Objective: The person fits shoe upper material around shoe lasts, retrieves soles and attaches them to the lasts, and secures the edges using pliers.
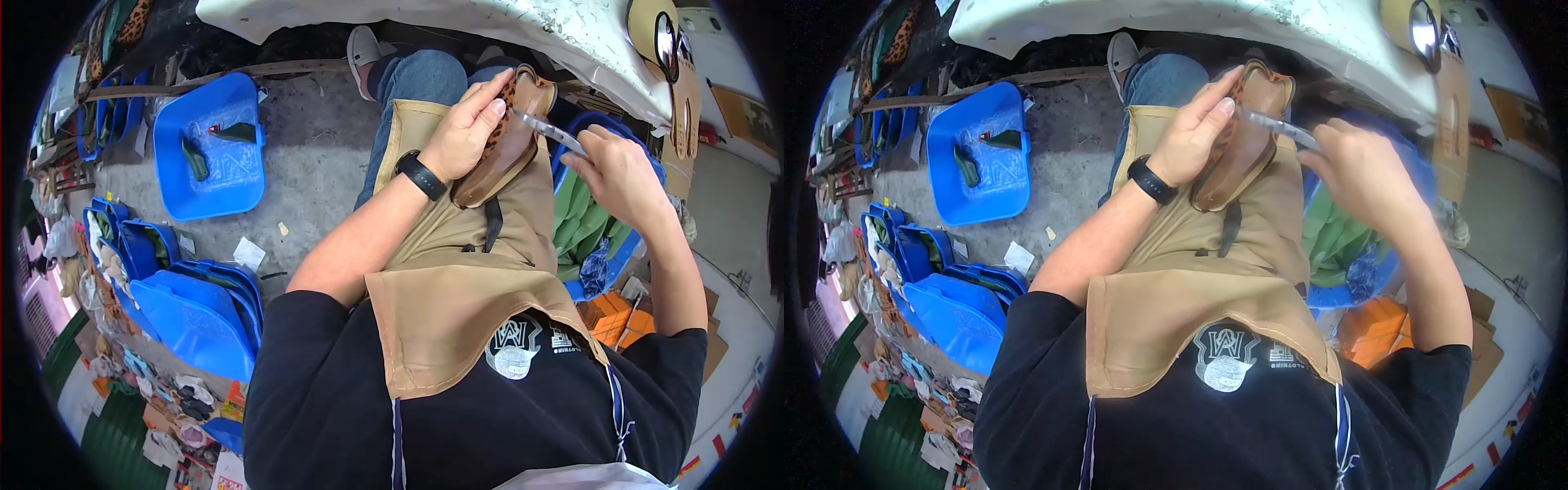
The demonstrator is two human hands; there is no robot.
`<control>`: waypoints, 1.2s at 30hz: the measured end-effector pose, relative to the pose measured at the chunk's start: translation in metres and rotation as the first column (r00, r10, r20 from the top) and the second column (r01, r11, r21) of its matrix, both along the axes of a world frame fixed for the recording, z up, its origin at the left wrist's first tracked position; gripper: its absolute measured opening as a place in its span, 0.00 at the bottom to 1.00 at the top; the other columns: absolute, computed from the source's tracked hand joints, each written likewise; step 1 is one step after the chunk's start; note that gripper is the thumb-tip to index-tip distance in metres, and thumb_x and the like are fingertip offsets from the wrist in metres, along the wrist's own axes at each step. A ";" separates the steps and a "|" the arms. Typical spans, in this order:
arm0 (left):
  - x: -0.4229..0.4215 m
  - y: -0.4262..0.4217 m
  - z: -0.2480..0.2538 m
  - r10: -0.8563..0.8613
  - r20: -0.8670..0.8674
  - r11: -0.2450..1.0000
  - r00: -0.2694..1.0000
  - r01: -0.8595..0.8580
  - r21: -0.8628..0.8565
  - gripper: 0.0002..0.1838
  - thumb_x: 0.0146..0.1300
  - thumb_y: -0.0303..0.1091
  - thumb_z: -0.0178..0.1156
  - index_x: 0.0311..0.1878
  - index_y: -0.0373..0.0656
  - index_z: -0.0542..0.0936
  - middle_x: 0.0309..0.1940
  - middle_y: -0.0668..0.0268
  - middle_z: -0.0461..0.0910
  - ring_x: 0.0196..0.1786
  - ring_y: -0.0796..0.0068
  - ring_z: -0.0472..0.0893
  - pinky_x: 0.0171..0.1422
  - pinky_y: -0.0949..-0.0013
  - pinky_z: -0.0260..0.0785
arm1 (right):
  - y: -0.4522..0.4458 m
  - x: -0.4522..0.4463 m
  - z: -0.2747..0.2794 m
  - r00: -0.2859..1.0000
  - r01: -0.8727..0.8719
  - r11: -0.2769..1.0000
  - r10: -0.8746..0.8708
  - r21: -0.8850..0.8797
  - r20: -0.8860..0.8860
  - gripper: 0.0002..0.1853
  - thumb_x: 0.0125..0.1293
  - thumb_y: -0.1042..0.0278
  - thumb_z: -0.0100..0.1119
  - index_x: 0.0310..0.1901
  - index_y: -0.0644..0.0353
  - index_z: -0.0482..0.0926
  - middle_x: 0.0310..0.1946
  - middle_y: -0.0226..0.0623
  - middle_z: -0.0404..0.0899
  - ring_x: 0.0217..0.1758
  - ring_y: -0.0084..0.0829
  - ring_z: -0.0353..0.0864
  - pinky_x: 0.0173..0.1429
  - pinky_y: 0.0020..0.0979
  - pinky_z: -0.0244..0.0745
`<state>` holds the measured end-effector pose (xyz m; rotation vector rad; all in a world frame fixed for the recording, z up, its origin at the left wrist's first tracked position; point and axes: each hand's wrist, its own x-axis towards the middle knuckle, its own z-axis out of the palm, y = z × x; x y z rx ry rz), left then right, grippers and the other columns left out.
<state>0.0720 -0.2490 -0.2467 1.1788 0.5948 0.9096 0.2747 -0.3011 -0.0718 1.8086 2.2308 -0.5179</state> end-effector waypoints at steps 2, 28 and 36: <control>0.003 -0.001 -0.004 0.053 -0.031 0.994 0.998 -0.050 0.095 0.25 0.82 0.33 0.50 0.79 0.39 0.70 0.66 0.60 0.76 0.64 0.67 0.76 0.73 0.70 0.65 | 0.002 0.002 -0.002 1.000 0.011 1.000 -0.011 0.010 -0.022 0.16 0.71 0.65 0.65 0.31 0.65 0.71 0.29 0.43 0.76 0.27 0.48 0.76 0.38 0.44 0.73; 0.012 0.010 0.010 -0.043 -0.024 0.997 0.999 0.042 -0.064 0.25 0.83 0.34 0.50 0.78 0.39 0.71 0.60 0.64 0.83 0.54 0.74 0.79 0.61 0.73 0.70 | -0.013 0.001 -0.001 0.993 0.114 0.993 -0.114 0.017 0.007 0.14 0.72 0.67 0.64 0.31 0.64 0.71 0.25 0.43 0.76 0.26 0.48 0.74 0.38 0.46 0.73; 0.011 0.011 0.011 -0.057 0.001 0.993 0.998 0.056 -0.102 0.24 0.83 0.36 0.50 0.76 0.39 0.74 0.50 0.69 0.82 0.41 0.79 0.74 0.48 0.75 0.69 | -0.011 -0.008 -0.007 0.986 0.160 0.987 -0.159 0.025 -0.046 0.14 0.72 0.68 0.63 0.31 0.64 0.70 0.22 0.43 0.75 0.25 0.48 0.73 0.37 0.46 0.72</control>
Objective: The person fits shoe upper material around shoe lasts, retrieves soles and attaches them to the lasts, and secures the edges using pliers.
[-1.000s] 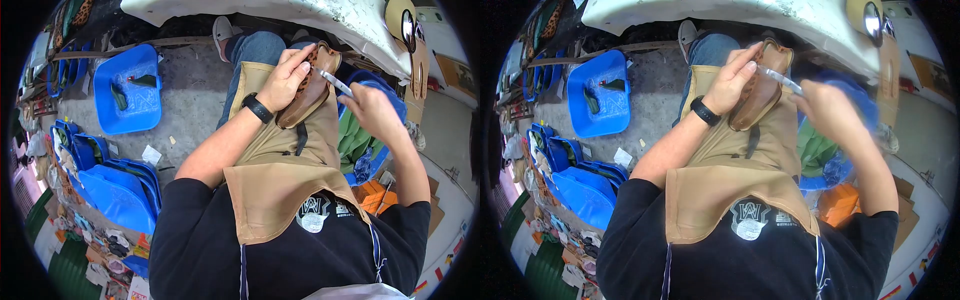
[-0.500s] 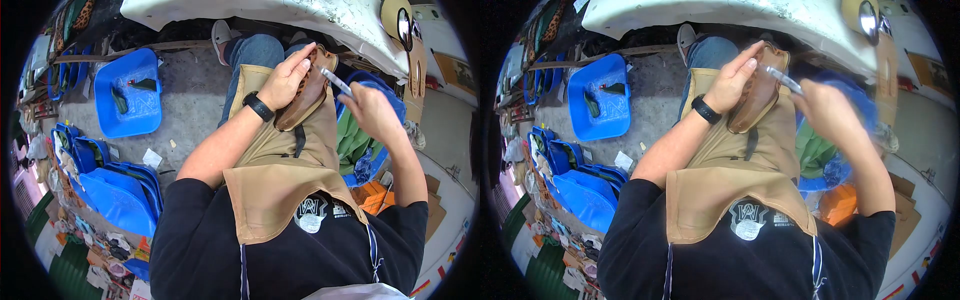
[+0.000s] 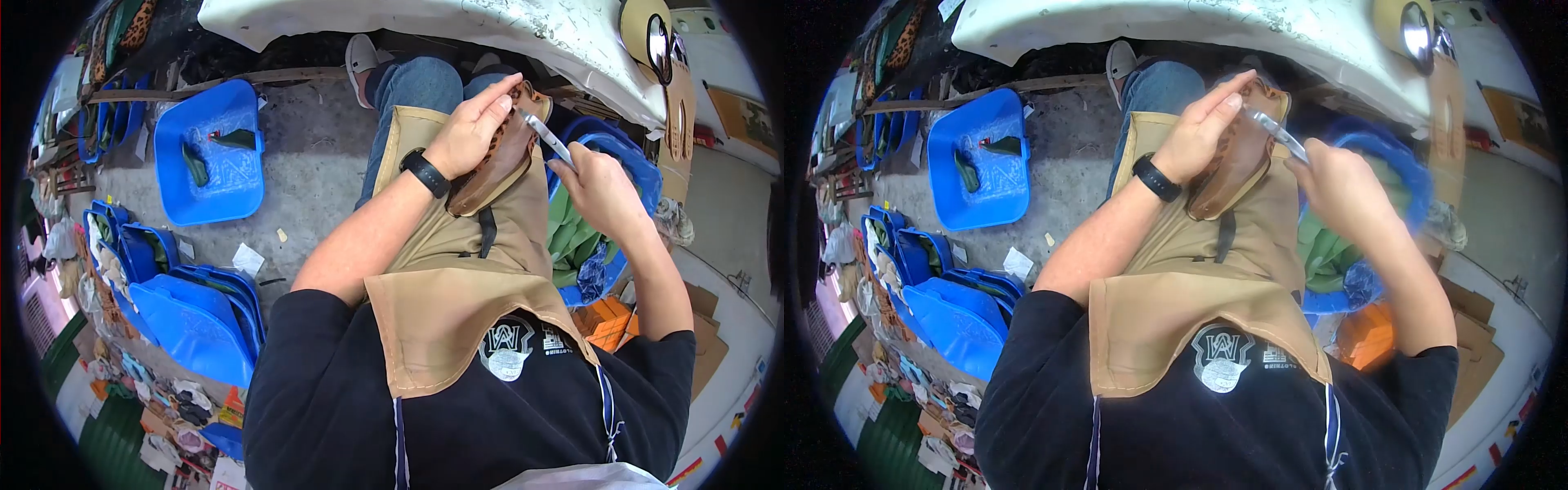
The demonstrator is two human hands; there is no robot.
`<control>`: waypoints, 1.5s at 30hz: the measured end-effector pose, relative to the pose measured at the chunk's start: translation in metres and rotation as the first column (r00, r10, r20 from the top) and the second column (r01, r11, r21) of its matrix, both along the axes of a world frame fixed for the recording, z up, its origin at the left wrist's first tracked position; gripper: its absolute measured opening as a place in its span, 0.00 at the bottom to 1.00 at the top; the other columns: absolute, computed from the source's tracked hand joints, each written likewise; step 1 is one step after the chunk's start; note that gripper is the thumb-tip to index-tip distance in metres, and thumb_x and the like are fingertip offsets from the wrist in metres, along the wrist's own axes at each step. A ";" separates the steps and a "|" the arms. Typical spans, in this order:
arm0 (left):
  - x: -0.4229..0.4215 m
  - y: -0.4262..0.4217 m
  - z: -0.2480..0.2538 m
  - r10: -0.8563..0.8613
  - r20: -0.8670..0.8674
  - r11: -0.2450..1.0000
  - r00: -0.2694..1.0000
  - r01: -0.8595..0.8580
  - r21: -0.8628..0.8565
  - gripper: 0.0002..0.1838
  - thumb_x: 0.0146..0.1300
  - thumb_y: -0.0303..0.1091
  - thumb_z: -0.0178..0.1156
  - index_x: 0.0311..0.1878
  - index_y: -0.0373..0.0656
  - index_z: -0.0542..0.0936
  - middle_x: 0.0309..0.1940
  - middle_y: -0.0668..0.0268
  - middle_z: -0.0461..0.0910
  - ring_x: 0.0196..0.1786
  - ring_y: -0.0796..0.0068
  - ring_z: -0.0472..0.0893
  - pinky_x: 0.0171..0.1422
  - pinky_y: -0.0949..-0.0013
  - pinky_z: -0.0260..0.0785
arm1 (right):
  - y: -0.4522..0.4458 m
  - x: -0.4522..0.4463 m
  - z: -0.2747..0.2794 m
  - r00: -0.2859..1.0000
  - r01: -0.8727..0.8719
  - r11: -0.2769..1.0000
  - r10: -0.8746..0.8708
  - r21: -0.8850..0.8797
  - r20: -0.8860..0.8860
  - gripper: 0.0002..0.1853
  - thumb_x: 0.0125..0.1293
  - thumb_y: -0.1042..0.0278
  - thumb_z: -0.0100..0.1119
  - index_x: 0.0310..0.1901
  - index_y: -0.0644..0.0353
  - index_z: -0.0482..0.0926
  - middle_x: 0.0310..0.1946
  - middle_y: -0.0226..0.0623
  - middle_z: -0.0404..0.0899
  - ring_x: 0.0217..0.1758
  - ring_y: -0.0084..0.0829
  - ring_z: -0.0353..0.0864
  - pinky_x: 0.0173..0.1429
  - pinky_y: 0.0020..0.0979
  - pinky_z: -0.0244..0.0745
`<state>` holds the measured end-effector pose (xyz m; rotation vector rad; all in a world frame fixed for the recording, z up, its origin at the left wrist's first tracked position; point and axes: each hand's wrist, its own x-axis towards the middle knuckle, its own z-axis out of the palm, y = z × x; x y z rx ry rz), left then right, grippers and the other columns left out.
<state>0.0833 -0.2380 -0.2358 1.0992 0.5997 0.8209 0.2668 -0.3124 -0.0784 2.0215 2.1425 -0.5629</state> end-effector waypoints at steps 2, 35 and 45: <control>0.008 0.005 -0.005 0.027 0.040 0.997 0.999 -0.030 0.077 0.23 0.83 0.37 0.50 0.75 0.38 0.74 0.48 0.70 0.81 0.39 0.80 0.72 0.46 0.75 0.67 | -0.006 -0.008 0.003 0.998 -0.021 0.999 0.019 0.032 0.063 0.15 0.72 0.68 0.63 0.31 0.65 0.70 0.22 0.43 0.75 0.25 0.48 0.73 0.37 0.46 0.72; 0.031 0.023 0.005 -0.068 0.261 0.993 0.963 0.090 -0.073 0.09 0.82 0.31 0.51 0.59 0.42 0.73 0.51 0.58 0.87 0.47 0.76 0.83 0.51 0.75 0.75 | -0.008 0.007 0.007 0.996 0.093 0.995 -0.094 0.046 0.006 0.17 0.75 0.65 0.61 0.30 0.65 0.69 0.22 0.46 0.76 0.22 0.49 0.70 0.33 0.45 0.70; 0.032 0.020 0.007 -0.086 0.243 0.990 0.966 0.110 -0.089 0.06 0.81 0.31 0.53 0.54 0.42 0.74 0.55 0.55 0.88 0.51 0.71 0.86 0.55 0.73 0.77 | -0.022 -0.004 -0.004 0.974 0.228 0.974 -0.228 0.014 -0.004 0.16 0.75 0.65 0.61 0.32 0.67 0.73 0.22 0.46 0.77 0.22 0.50 0.71 0.33 0.45 0.71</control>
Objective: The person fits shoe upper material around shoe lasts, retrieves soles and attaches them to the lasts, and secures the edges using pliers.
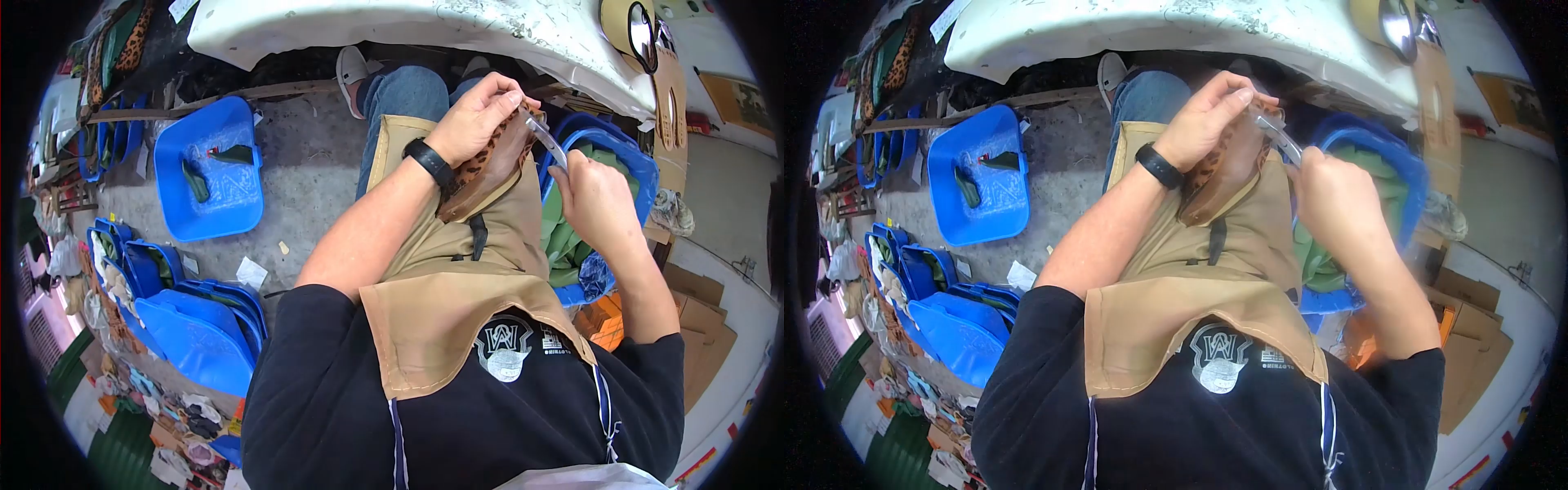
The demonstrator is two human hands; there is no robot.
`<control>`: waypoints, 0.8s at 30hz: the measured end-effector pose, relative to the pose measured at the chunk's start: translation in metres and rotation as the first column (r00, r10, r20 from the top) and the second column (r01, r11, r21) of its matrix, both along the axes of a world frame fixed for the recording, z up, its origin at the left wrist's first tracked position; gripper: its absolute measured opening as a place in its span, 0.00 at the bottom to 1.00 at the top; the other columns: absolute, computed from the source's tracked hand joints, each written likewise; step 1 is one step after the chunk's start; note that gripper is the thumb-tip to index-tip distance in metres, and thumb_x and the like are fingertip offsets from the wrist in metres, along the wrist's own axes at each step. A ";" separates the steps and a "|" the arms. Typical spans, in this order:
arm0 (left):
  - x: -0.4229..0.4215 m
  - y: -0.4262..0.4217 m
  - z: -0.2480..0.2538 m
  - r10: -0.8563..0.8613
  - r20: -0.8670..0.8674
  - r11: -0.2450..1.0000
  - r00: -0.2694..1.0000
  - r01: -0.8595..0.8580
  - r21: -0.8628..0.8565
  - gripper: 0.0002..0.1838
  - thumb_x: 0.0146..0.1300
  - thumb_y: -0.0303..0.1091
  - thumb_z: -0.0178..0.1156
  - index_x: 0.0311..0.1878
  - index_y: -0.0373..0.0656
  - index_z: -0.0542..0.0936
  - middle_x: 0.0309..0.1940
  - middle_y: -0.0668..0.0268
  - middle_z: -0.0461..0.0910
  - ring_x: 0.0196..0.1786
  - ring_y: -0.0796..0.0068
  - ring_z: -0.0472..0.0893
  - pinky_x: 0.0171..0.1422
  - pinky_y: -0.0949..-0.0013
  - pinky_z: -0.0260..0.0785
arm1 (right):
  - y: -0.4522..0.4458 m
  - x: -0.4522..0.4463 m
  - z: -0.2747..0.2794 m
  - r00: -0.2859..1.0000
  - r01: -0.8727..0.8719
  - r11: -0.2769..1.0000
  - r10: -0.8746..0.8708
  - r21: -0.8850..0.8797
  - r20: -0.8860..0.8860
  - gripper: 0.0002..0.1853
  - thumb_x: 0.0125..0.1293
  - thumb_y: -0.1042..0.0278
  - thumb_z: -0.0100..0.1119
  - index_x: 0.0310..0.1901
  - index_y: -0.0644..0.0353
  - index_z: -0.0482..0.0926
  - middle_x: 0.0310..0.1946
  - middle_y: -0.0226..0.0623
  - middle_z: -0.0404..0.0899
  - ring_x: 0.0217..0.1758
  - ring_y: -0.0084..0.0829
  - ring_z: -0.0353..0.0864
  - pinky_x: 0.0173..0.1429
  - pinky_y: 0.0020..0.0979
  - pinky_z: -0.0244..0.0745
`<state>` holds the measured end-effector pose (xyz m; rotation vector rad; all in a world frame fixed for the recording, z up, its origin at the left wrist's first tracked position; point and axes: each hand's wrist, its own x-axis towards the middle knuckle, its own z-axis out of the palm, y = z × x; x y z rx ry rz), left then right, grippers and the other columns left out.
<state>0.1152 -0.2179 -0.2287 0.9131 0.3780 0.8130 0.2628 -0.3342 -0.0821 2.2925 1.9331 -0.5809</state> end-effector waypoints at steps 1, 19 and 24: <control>-0.002 0.001 0.001 -0.016 0.006 1.000 1.000 0.016 -0.012 0.05 0.81 0.31 0.53 0.54 0.42 0.74 0.54 0.55 0.88 0.49 0.72 0.85 0.54 0.74 0.76 | 0.001 0.000 0.004 1.000 -0.005 1.000 0.005 -0.006 -0.014 0.16 0.75 0.65 0.61 0.32 0.67 0.73 0.22 0.47 0.77 0.22 0.50 0.70 0.32 0.45 0.71; -0.004 0.012 -0.007 -0.028 -0.230 0.986 0.973 0.065 0.154 0.15 0.77 0.43 0.59 0.53 0.41 0.82 0.42 0.66 0.86 0.41 0.80 0.77 0.49 0.73 0.72 | -0.007 0.005 0.011 0.927 0.174 0.966 -0.226 -0.191 -0.299 0.16 0.76 0.64 0.59 0.31 0.65 0.74 0.21 0.32 0.75 0.22 0.26 0.72 0.29 0.36 0.69; -0.006 0.010 -0.005 -0.037 -0.243 0.983 0.969 0.079 0.163 0.14 0.77 0.42 0.59 0.50 0.41 0.83 0.40 0.68 0.85 0.41 0.79 0.77 0.50 0.74 0.72 | -0.010 -0.002 0.002 0.755 0.390 0.889 -0.458 -0.240 -0.469 0.16 0.75 0.64 0.60 0.32 0.67 0.75 0.21 0.33 0.74 0.22 0.29 0.70 0.30 0.37 0.69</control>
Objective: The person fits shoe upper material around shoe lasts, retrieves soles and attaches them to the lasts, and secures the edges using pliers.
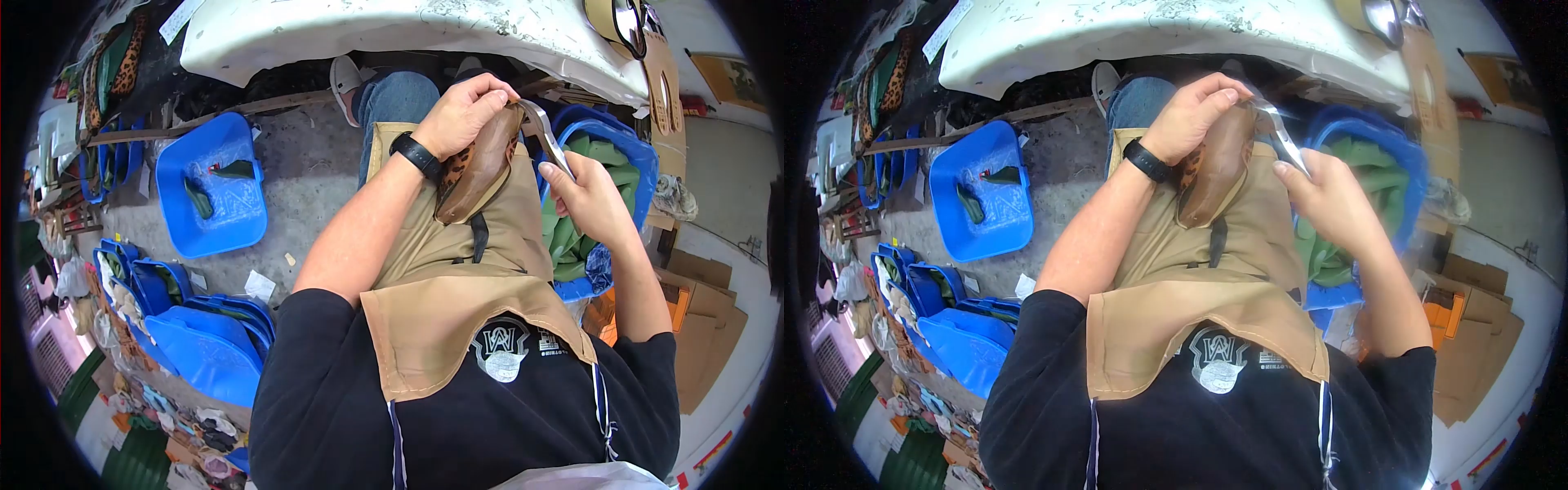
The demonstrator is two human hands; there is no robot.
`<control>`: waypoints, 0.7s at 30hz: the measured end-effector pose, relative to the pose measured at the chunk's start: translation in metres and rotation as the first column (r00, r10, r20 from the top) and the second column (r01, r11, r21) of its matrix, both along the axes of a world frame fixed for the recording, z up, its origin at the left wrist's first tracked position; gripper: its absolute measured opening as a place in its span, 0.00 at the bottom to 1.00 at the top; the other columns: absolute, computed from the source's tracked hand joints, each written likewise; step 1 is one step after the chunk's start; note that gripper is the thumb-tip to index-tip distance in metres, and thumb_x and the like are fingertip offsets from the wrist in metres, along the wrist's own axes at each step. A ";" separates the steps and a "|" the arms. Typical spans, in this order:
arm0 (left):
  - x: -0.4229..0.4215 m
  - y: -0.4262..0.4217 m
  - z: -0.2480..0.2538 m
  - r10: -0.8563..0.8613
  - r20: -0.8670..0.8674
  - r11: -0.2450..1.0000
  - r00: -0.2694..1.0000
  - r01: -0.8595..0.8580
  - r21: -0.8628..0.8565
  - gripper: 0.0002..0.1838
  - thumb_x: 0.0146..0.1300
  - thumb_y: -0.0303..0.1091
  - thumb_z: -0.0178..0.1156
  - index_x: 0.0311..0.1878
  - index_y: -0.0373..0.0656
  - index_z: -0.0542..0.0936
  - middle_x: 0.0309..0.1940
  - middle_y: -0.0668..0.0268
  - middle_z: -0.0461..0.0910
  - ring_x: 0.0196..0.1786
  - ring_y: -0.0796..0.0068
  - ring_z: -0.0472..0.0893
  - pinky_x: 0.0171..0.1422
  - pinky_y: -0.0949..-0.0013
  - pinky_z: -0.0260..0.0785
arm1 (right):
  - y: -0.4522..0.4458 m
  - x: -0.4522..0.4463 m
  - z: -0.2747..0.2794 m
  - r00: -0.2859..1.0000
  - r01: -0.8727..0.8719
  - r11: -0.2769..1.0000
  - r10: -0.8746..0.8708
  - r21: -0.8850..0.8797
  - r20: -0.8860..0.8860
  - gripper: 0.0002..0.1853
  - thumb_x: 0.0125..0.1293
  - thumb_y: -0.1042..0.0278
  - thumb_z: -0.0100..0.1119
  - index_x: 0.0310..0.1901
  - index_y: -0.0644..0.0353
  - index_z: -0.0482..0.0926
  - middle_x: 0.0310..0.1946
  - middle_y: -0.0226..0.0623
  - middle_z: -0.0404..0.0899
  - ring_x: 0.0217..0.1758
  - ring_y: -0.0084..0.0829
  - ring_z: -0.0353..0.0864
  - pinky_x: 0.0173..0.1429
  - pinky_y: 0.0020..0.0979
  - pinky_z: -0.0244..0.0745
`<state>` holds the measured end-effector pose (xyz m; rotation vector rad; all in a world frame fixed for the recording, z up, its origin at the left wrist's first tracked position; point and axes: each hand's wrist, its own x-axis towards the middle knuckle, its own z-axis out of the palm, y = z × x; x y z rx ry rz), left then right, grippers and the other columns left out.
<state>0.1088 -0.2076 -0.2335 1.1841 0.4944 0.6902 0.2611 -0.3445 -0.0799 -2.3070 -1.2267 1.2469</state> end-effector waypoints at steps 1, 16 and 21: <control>-0.001 -0.001 0.001 0.006 0.023 0.999 1.000 -0.005 -0.049 0.13 0.77 0.42 0.59 0.49 0.41 0.83 0.40 0.68 0.84 0.41 0.79 0.77 0.50 0.74 0.72 | -0.001 -0.001 -0.002 0.996 -0.071 0.997 0.070 0.020 0.059 0.16 0.76 0.64 0.59 0.32 0.66 0.75 0.21 0.33 0.75 0.22 0.28 0.70 0.30 0.35 0.69; -0.035 -0.026 0.017 0.303 -0.003 0.952 0.953 -0.302 -0.040 0.09 0.78 0.35 0.57 0.47 0.40 0.82 0.40 0.66 0.86 0.43 0.77 0.79 0.55 0.74 0.73 | -0.016 -0.043 -0.055 0.954 0.076 0.980 -0.018 0.184 -0.298 0.16 0.78 0.64 0.58 0.31 0.63 0.73 0.22 0.32 0.76 0.24 0.27 0.74 0.30 0.32 0.70; -0.032 -0.022 0.017 0.242 0.087 0.965 0.966 -0.231 -0.120 0.09 0.78 0.35 0.56 0.47 0.39 0.82 0.40 0.65 0.86 0.43 0.76 0.80 0.55 0.73 0.73 | -0.010 -0.043 -0.032 0.987 -0.016 0.994 0.032 0.105 -0.158 0.15 0.78 0.65 0.57 0.32 0.64 0.76 0.23 0.32 0.78 0.24 0.27 0.74 0.31 0.32 0.71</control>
